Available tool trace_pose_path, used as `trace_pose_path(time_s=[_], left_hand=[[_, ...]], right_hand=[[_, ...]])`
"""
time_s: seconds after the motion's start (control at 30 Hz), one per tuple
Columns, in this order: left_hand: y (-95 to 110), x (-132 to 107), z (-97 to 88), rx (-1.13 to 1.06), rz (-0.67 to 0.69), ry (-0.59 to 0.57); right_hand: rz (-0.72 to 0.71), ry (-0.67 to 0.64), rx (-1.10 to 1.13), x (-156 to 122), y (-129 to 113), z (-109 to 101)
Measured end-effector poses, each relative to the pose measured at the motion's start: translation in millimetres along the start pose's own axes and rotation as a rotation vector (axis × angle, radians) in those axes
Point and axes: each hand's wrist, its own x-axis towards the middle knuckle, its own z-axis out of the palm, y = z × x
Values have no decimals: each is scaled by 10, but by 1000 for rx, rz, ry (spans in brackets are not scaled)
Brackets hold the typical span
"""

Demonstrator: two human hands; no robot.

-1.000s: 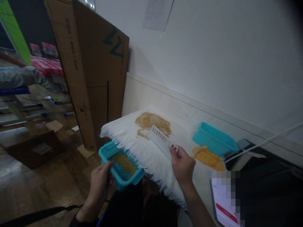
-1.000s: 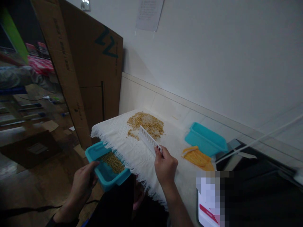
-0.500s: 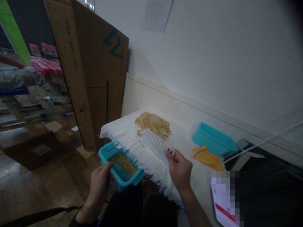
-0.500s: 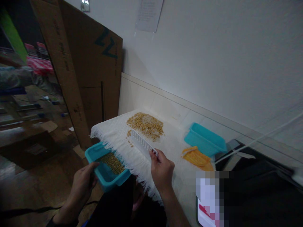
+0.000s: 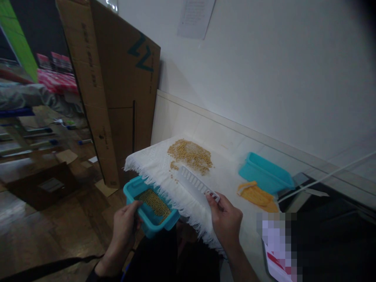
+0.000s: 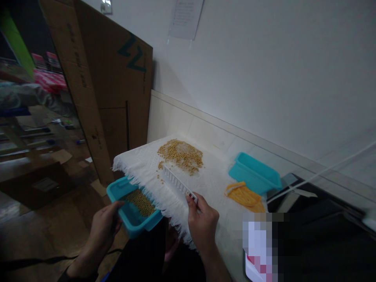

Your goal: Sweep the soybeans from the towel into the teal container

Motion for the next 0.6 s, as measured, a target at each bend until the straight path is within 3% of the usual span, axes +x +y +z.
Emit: trace_pose_path(time_s=[0.6], left_hand=[[2, -3, -8, 11, 5, 3]], right_hand=[[-16, -7, -26, -3, -9, 10]])
